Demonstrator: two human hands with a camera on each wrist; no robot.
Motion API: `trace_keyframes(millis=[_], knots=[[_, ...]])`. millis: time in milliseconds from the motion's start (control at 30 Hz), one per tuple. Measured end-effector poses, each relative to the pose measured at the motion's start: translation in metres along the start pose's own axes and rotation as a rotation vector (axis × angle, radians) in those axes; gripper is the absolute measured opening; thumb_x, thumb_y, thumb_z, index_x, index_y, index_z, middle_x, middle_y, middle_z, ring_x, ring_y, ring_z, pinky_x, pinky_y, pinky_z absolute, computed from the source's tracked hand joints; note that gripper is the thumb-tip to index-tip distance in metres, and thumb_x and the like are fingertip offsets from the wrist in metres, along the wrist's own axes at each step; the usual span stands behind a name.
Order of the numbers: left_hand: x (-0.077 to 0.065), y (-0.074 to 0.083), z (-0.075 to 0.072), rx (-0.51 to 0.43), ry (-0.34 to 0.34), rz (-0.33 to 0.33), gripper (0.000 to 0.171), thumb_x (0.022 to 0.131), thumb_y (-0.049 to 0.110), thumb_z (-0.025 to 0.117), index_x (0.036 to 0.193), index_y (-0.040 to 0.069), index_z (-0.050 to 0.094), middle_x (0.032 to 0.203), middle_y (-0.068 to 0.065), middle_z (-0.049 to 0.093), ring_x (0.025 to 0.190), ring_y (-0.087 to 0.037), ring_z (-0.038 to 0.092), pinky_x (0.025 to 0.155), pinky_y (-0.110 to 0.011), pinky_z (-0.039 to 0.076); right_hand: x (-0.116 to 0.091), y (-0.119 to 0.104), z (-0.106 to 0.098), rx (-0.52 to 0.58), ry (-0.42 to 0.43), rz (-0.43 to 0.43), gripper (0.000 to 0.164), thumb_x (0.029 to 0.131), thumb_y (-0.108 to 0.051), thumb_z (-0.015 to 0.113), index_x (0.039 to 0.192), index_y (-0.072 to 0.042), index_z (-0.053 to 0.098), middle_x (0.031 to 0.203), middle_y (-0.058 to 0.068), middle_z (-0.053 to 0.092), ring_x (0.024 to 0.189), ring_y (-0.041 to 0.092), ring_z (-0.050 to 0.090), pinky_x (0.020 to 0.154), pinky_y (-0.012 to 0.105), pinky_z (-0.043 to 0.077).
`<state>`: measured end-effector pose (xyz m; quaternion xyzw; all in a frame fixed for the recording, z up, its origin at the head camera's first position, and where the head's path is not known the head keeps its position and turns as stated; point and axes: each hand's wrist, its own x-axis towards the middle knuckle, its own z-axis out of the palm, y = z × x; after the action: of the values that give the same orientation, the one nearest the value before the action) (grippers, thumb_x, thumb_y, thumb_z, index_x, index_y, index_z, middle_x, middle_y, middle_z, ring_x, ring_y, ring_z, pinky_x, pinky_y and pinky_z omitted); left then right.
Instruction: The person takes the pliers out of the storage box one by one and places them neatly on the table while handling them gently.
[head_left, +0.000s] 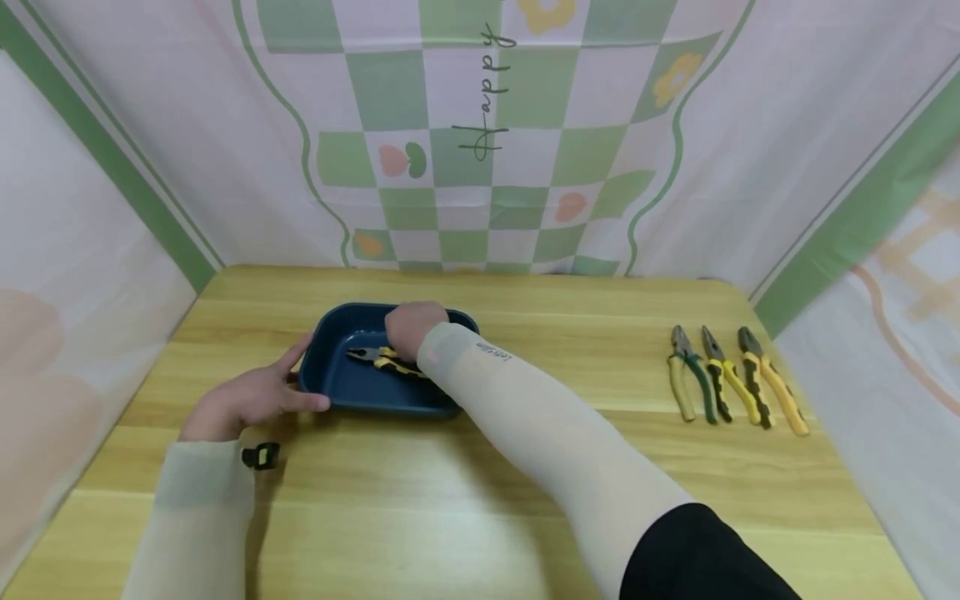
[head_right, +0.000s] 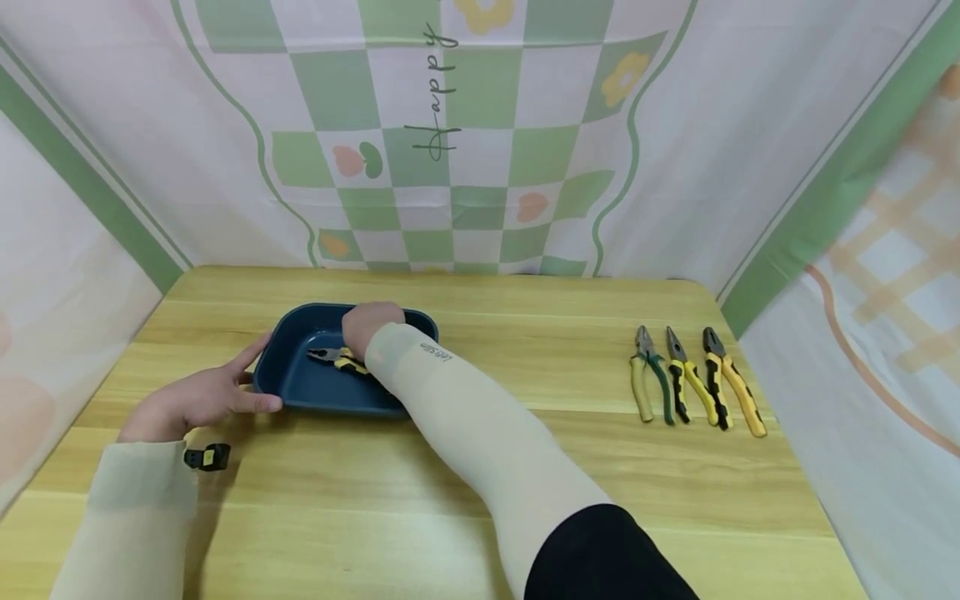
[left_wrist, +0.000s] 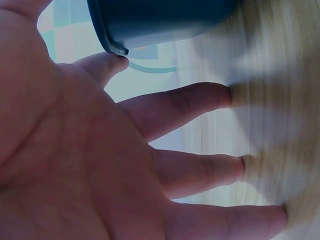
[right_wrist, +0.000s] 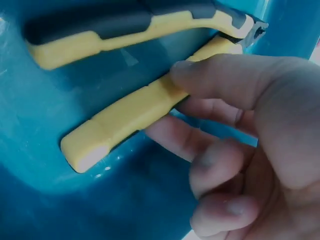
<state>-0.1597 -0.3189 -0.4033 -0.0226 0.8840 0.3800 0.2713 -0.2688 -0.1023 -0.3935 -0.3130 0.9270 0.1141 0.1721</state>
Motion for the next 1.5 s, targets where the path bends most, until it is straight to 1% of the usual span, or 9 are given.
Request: trace_keyframes(millis=[133,267,367,500,700,933,1033,1167,1500], knots=[[-0.002,0.002,-0.001,0.001,-0.011,0.013,0.116,0.07,0.06,0.071,0.146,0.04,-0.014,0.145,-0.034,0.018,0.128,-0.051,0.023,0.097,-0.063,0.025,-0.001,-0.005,-0.004,0.053,0.037,0.035,0.035,0.094,-0.038,0.049,0.065,-0.021,0.056,0.057,-0.004,0.041,0.048,0.013,0.038,0.041,0.029,0.034],[-0.003,0.003,-0.001,-0.014,-0.011,0.008,0.117,0.068,0.06,0.072,0.146,0.041,-0.013,0.145,-0.033,0.019,0.127,-0.05,0.025,0.096,-0.062,0.026,-0.008,-0.016,-0.008,0.066,-0.002,0.056,0.038,0.081,-0.059,0.061,0.066,-0.024,0.063,0.064,-0.006,0.053,0.055,0.011,0.049,0.047,0.029,0.042],[-0.003,0.004,-0.001,-0.015,-0.014,0.005,0.117,0.068,0.061,0.072,0.146,0.042,-0.013,0.144,-0.034,0.022,0.126,-0.049,0.028,0.096,-0.062,0.027,-0.019,-0.021,-0.011,-0.019,-0.065,0.027,0.029,0.083,-0.051,0.063,0.072,-0.024,0.067,0.073,-0.006,0.057,0.062,0.012,0.05,0.052,0.03,0.043],[-0.003,0.004,0.0,-0.007,-0.018,0.005,0.116,0.069,0.061,0.071,0.146,0.04,-0.014,0.143,-0.035,0.022,0.126,-0.049,0.028,0.097,-0.062,0.027,-0.028,-0.019,-0.008,-0.114,-0.073,-0.017,0.024,0.094,-0.031,0.051,0.079,-0.023,0.067,0.075,-0.004,0.055,0.063,0.014,0.046,0.052,0.032,0.04],[-0.001,0.001,0.001,-0.012,-0.016,0.003,0.116,0.071,0.058,0.072,0.146,0.039,-0.014,0.143,-0.035,0.021,0.128,-0.049,0.026,0.097,-0.062,0.026,-0.017,-0.009,-0.003,-0.053,-0.105,0.022,0.026,0.092,-0.029,0.053,0.069,-0.021,0.063,0.061,-0.003,0.04,0.051,0.013,0.033,0.046,0.03,0.03],[-0.002,0.002,0.001,-0.007,-0.017,0.001,0.117,0.07,0.06,0.072,0.146,0.04,-0.014,0.145,-0.034,0.018,0.128,-0.051,0.023,0.097,-0.063,0.025,-0.019,-0.005,-0.006,0.002,-0.089,0.015,0.015,0.082,-0.032,0.071,0.072,-0.023,0.067,0.069,-0.005,0.056,0.056,0.011,0.045,0.047,0.027,0.041],[-0.002,0.003,0.001,-0.007,-0.019,0.007,0.117,0.069,0.06,0.072,0.146,0.04,-0.014,0.146,-0.033,0.016,0.129,-0.051,0.021,0.097,-0.063,0.025,-0.017,-0.005,-0.005,0.01,-0.07,-0.009,0.013,0.084,-0.03,0.069,0.074,-0.022,0.068,0.072,-0.005,0.06,0.056,0.011,0.047,0.047,0.028,0.043],[-0.003,0.003,0.0,-0.003,-0.02,0.012,0.117,0.069,0.061,0.072,0.146,0.039,-0.014,0.144,-0.035,0.02,0.127,-0.05,0.025,0.097,-0.062,0.026,-0.013,-0.004,-0.004,0.014,-0.075,-0.004,0.018,0.089,-0.026,0.062,0.073,-0.021,0.068,0.066,-0.004,0.058,0.049,0.011,0.042,0.043,0.027,0.039],[-0.001,0.002,0.0,-0.004,0.0,0.017,0.115,0.07,0.059,0.072,0.146,0.041,-0.012,0.142,-0.034,0.026,0.125,-0.049,0.031,0.094,-0.062,0.03,-0.008,0.002,-0.004,0.023,-0.09,-0.069,0.011,0.084,-0.025,0.068,0.075,-0.02,0.065,0.068,-0.003,0.055,0.051,0.012,0.04,0.043,0.028,0.038]])
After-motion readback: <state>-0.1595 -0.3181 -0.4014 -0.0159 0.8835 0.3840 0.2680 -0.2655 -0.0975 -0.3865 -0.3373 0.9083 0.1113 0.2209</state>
